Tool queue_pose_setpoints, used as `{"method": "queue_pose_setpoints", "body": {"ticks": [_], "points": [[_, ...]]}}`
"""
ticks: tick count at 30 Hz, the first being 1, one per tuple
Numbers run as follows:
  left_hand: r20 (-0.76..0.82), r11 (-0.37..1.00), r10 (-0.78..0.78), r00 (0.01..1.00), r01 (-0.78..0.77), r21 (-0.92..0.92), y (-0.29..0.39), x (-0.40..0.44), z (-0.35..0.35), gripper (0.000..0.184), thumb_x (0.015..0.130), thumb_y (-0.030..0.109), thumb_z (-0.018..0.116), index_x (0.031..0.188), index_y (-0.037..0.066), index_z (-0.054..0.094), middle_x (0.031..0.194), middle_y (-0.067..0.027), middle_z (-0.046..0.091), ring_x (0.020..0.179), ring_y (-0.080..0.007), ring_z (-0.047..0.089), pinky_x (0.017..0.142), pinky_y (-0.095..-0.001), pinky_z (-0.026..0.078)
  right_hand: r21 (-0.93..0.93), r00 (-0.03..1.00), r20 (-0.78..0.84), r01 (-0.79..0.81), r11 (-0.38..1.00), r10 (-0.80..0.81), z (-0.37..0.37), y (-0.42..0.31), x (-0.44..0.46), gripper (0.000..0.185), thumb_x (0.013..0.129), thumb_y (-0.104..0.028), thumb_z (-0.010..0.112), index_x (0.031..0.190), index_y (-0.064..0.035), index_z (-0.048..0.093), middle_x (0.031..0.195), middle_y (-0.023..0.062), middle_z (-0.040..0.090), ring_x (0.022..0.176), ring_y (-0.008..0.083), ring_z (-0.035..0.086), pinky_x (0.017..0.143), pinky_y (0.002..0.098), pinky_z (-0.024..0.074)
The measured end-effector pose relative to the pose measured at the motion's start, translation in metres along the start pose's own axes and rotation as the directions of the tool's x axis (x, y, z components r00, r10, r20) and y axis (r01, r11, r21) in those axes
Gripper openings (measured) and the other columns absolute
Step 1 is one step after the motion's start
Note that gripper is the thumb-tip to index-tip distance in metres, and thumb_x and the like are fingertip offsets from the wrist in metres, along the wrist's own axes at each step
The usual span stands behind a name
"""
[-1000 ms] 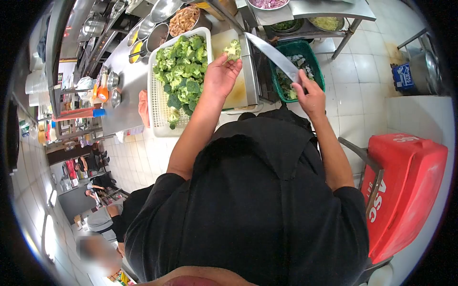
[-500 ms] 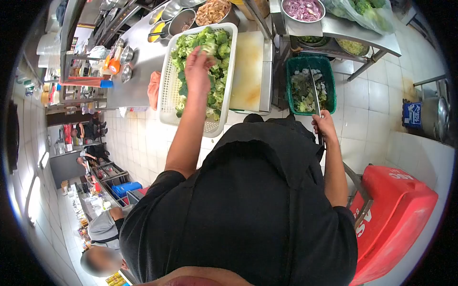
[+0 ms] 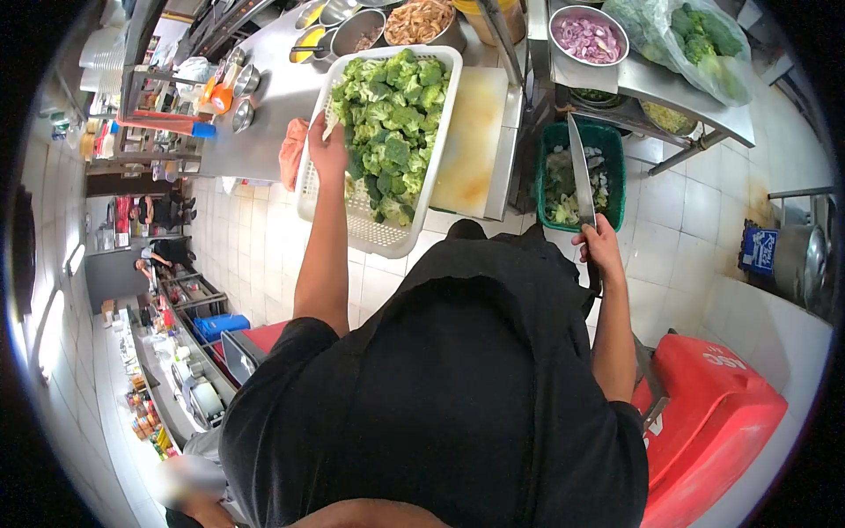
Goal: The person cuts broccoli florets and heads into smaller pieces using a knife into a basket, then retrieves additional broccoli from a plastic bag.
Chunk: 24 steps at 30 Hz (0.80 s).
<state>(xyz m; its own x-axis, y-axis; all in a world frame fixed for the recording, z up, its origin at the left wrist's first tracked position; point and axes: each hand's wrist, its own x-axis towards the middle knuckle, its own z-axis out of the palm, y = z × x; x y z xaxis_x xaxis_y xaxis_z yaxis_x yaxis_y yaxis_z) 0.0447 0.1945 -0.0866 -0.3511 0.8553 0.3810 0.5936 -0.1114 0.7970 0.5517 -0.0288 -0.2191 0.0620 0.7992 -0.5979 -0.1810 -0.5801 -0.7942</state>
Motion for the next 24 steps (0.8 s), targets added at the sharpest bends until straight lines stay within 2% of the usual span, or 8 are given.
{"method": "queue_pose_setpoints", "body": {"ticks": [4,8,12,15,18,19,22,24], "points": [[0.032,0.99,0.035,0.999,-0.039,0.137,0.001,-0.029,-0.033,0.042,0.089,0.009,0.068,0.13,0.001,0.06,0.128,-0.015,0.06,0.11,-0.0258,0.06,0.091,-0.0362,0.049,-0.435,0.981,-0.161,-0.169,0.884,0.108,0.0,0.001,0.005,0.01,0.101,-0.017,0.049,0.104,-0.0081,0.049,0.07,0.0085,0.061,0.041,0.0127,0.047,0.038,0.0312,0.0413],[0.243,0.969,0.124,0.962,-0.17,0.18,0.013,-0.058,-0.037,0.043,0.087,0.007,0.069,0.129,0.002,0.06,0.127,-0.0181,0.062,0.116,-0.0324,0.06,0.096,-0.0383,0.05,-0.193,0.988,-0.075,-0.147,0.97,0.135,-0.003,0.012,0.015,0.011,0.1,-0.017,0.05,0.1,-0.0065,0.049,0.069,0.0087,0.061,0.04,0.0133,0.046,0.037,0.0317,0.0398],[0.377,0.939,0.252,0.891,-0.32,0.128,0.032,-0.08,-0.017,0.043,0.086,0.009,0.071,0.128,0.007,0.062,0.13,-0.0195,0.061,0.119,-0.0384,0.058,0.101,-0.0407,0.049,-0.285,0.995,-0.054,-0.097,0.954,0.085,0.002,0.004,0.026,0.01,0.099,-0.015,0.052,0.101,-0.0054,0.05,0.068,0.0081,0.059,0.041,0.0128,0.046,0.037,0.0311,0.0396],[0.504,0.923,0.24,0.83,-0.356,0.148,0.04,-0.092,-0.009,0.041,0.088,0.008,0.071,0.128,0.008,0.063,0.119,-0.0139,0.064,0.099,-0.0287,0.065,0.074,-0.0334,0.054,-0.333,0.999,-0.025,-0.035,0.942,0.028,0.011,-0.008,0.033,0.011,0.097,-0.014,0.053,0.103,-0.005,0.051,0.068,0.0073,0.058,0.041,0.0125,0.046,0.038,0.0308,0.0399],[0.574,0.96,-0.015,0.818,-0.148,0.236,0.049,-0.091,-0.018,0.037,0.086,0.012,0.073,0.122,0.009,0.066,0.115,-0.0148,0.066,0.09,-0.0357,0.067,0.079,-0.0411,0.055,-0.387,1.0,-0.011,-0.004,0.922,0.0,0.018,-0.015,0.037,0.012,0.096,-0.015,0.055,0.103,-0.0051,0.052,0.068,0.0067,0.057,0.043,0.0125,0.047,0.039,0.0308,0.0411],[0.546,0.952,0.063,0.835,-0.215,0.22,0.043,-0.091,-0.02,0.032,0.086,0.01,0.073,0.117,0.008,0.068,0.107,-0.0122,0.067,0.076,-0.0325,0.066,0.07,-0.0404,0.054,-0.405,1.0,-0.006,0.0,0.914,-0.003,0.019,-0.016,0.037,0.012,0.096,-0.015,0.055,0.103,-0.0051,0.053,0.068,0.0067,0.057,0.045,0.0128,0.048,0.039,0.0311,0.0421],[0.516,0.984,0.04,0.856,-0.122,0.127,0.032,-0.093,-0.027,0.029,0.085,0.008,0.073,0.113,0.007,0.07,0.105,-0.0133,0.067,0.08,-0.0303,0.066,0.071,-0.0377,0.054,-0.424,1.0,0.015,0.023,0.905,-0.019,0.025,-0.018,0.03,0.013,0.096,-0.016,0.055,0.102,-0.0053,0.054,0.069,0.006,0.057,0.047,0.013,0.05,0.04,0.0313,0.0433],[0.402,0.983,0.08,0.912,-0.139,0.119,0.023,-0.087,-0.035,0.028,0.085,0.007,0.074,0.112,0.006,0.07,0.105,-0.0137,0.067,0.084,-0.0285,0.066,0.071,-0.0362,0.054,-0.419,0.999,0.019,0.036,0.907,-0.031,0.025,-0.017,0.026,0.013,0.096,-0.017,0.056,0.102,-0.0055,0.054,0.069,0.0053,0.057,0.048,0.0128,0.05,0.041,0.0313,0.0434]]}}
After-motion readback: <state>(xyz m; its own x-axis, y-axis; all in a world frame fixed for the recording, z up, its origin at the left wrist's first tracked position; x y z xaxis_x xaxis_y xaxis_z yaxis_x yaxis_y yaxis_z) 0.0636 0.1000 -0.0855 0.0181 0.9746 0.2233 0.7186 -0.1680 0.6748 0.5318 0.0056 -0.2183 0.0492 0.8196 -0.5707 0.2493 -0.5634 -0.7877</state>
